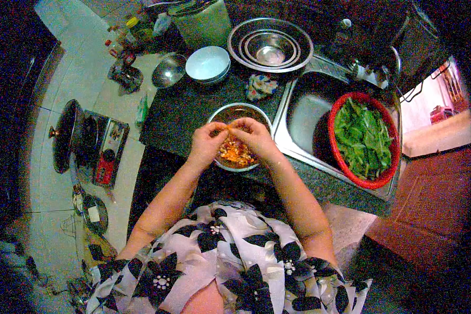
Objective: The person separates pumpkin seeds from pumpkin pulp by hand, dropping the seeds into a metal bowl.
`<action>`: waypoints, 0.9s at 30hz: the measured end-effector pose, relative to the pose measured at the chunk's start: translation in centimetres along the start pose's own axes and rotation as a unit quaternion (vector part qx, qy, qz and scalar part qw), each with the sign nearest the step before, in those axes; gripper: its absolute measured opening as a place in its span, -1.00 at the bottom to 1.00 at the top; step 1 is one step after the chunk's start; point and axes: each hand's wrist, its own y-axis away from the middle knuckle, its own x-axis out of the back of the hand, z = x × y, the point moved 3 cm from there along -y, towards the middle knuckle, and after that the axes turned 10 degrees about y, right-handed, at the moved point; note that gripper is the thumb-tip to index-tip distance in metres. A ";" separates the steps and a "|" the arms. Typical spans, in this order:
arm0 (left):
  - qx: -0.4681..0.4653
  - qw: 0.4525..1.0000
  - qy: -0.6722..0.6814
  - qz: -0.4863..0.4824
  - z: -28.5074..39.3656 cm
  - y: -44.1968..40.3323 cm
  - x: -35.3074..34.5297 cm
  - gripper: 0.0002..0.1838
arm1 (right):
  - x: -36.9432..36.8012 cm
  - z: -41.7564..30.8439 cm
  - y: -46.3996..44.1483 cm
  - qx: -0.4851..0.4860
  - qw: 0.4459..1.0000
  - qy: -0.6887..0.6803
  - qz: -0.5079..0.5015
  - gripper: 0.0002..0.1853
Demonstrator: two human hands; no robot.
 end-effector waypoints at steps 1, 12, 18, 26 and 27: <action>-0.006 1.000 -0.026 -0.002 -0.2 0.0 0.0 -0.83 | 0.0 -0.1 0.0 0.005 1.000 0.018 0.001 -0.80; -0.006 1.000 0.028 0.006 0.2 0.5 0.2 -0.86 | -0.3 0.2 -0.1 -0.011 1.000 0.009 0.025 -0.82; 0.038 0.995 0.093 -0.001 0.9 0.9 0.1 -0.87 | -0.5 0.4 0.1 -0.017 0.999 -0.024 0.030 -0.86; 0.005 0.994 0.102 0.036 0.4 0.9 0.0 -0.85 | -0.5 0.4 0.5 -0.040 0.995 -0.087 0.006 -0.83; 0.007 0.993 0.109 0.036 0.2 0.8 0.0 -0.85 | -0.7 0.1 0.7 -0.048 0.993 -0.111 -0.001 -0.82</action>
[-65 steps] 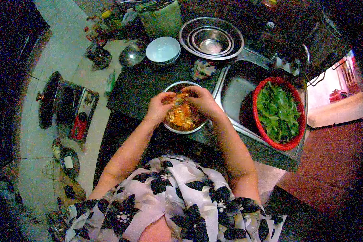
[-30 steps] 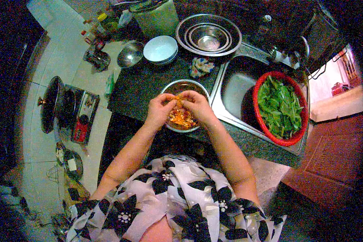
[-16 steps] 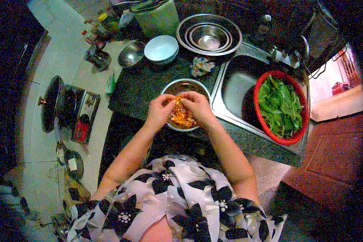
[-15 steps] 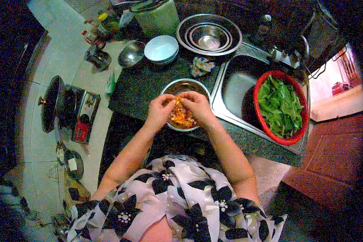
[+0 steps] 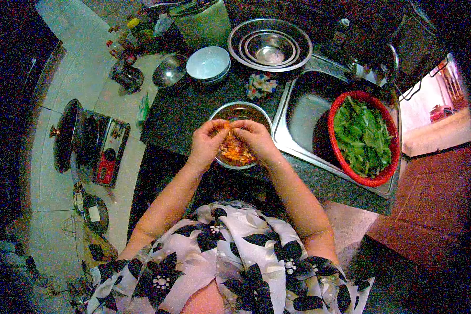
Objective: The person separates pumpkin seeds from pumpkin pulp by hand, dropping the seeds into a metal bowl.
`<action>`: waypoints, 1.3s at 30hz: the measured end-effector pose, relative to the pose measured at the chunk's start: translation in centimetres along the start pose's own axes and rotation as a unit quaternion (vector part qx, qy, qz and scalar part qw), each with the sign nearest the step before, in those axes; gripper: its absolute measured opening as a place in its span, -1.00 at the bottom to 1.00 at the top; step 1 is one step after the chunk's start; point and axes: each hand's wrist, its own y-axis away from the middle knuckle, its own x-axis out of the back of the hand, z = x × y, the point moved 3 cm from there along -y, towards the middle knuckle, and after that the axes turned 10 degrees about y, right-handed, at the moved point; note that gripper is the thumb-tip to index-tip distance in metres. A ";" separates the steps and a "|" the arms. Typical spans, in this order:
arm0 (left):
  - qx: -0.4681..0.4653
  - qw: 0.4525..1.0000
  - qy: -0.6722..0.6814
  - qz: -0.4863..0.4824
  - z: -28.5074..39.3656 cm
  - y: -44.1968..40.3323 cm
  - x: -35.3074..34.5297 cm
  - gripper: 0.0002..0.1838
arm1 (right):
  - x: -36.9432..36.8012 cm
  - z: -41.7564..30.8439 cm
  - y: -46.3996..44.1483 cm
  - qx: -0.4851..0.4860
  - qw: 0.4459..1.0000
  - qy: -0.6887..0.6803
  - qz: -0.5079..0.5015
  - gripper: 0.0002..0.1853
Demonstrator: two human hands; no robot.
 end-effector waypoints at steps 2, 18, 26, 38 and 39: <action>0.004 1.000 0.002 -0.004 -0.2 -0.1 0.0 -0.85 | -0.4 -0.6 0.5 -0.016 0.999 -0.048 -0.014 -0.79; 0.109 0.988 0.109 -0.032 -0.9 -0.2 0.2 -0.85 | -0.3 -1.1 0.7 0.066 0.988 0.140 -0.011 -0.89; 0.105 0.989 0.099 -0.045 0.2 0.4 0.2 -0.89 | 0.0 -0.1 0.2 0.062 0.988 0.139 0.014 -0.87; 0.163 0.950 0.265 -0.015 -1.3 0.3 1.2 -0.86 | -0.6 -1.7 1.1 0.011 1.000 -0.010 -0.018 -0.80; 0.167 0.939 0.299 -0.009 -1.2 0.4 1.2 -0.87 | -0.5 -1.9 1.1 -0.003 0.999 -0.048 -0.019 -0.80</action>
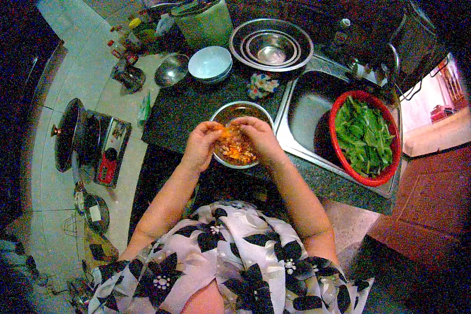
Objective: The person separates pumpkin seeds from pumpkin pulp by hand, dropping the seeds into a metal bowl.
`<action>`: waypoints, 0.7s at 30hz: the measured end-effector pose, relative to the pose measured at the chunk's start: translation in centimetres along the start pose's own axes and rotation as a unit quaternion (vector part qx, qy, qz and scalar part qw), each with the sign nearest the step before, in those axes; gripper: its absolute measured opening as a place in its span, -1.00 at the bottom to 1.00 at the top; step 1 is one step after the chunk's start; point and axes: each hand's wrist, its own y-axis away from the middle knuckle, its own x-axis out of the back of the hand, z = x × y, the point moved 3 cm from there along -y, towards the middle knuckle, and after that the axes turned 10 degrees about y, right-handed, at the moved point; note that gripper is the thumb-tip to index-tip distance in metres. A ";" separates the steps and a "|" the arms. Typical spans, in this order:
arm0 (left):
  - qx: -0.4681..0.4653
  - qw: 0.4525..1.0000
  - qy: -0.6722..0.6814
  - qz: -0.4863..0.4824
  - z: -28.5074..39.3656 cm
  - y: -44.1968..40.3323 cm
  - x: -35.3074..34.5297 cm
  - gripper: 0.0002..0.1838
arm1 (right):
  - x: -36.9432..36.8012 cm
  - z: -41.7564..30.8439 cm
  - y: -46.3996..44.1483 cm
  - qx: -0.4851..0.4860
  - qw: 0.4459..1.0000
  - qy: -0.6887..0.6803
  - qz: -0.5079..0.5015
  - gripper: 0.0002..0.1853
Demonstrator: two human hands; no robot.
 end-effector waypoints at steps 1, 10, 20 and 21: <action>0.003 0.999 0.037 0.000 0.1 0.1 0.0 -0.87 | 0.2 -0.2 -0.1 0.007 1.000 0.014 0.005 -0.78; 0.029 0.991 0.132 0.011 0.6 0.0 0.8 -0.88 | 0.1 -2.0 0.5 0.018 0.987 -0.152 -0.041 -0.74; 0.037 0.980 0.195 0.023 -0.3 0.0 1.1 -0.86 | 1.3 0.3 -0.4 0.109 0.918 0.377 0.051 -0.77; 0.040 0.979 0.199 0.023 -0.4 0.0 1.1 -0.86 | 1.3 0.6 -0.4 0.102 0.942 0.316 0.054 -0.78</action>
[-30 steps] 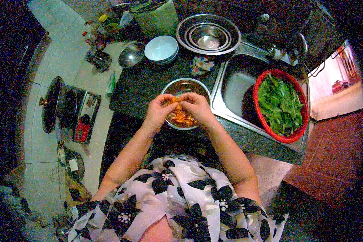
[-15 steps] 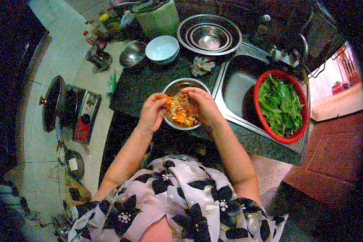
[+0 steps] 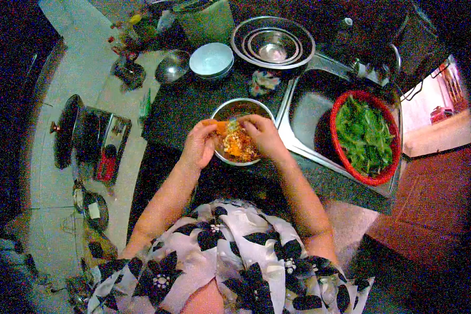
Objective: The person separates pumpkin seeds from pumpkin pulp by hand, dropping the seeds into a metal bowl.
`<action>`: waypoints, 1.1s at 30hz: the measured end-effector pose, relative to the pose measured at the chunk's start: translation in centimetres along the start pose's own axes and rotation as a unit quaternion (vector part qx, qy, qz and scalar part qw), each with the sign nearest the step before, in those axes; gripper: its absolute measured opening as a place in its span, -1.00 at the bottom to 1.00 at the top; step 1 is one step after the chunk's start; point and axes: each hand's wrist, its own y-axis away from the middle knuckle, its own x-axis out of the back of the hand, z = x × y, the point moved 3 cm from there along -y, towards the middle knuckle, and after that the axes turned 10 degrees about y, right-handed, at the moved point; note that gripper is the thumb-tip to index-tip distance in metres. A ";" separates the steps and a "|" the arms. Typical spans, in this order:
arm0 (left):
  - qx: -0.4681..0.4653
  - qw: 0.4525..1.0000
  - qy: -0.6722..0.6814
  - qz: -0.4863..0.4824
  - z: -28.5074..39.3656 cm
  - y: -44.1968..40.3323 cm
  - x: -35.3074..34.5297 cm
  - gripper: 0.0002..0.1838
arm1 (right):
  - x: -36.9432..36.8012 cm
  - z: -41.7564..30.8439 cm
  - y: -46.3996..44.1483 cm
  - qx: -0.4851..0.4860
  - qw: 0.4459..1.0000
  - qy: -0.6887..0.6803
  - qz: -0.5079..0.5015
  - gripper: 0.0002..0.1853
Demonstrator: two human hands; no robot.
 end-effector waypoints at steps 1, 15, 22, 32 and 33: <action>0.001 1.000 0.003 -0.005 0.0 -0.2 -0.1 -0.86 | 0.1 -0.1 -0.3 -0.010 0.998 -0.062 0.009 -0.79; 0.025 0.999 0.011 -0.037 -0.5 0.0 -0.9 -0.78 | -0.1 -1.0 0.8 0.059 0.985 0.152 0.049 -0.80; 0.041 0.999 0.029 0.006 -0.6 -0.4 -0.4 -0.80 | -0.1 -2.2 1.5 0.051 0.995 0.055 0.067 -0.82; 0.038 0.997 0.046 0.043 -1.8 -0.6 -0.5 -0.80 | -2.0 -4.6 1.6 0.243 0.921 0.262 0.152 -0.74; 0.030 0.997 0.042 0.056 -1.7 -0.3 -0.8 -0.80 | -2.0 -4.6 1.6 0.228 0.923 0.263 0.163 -0.74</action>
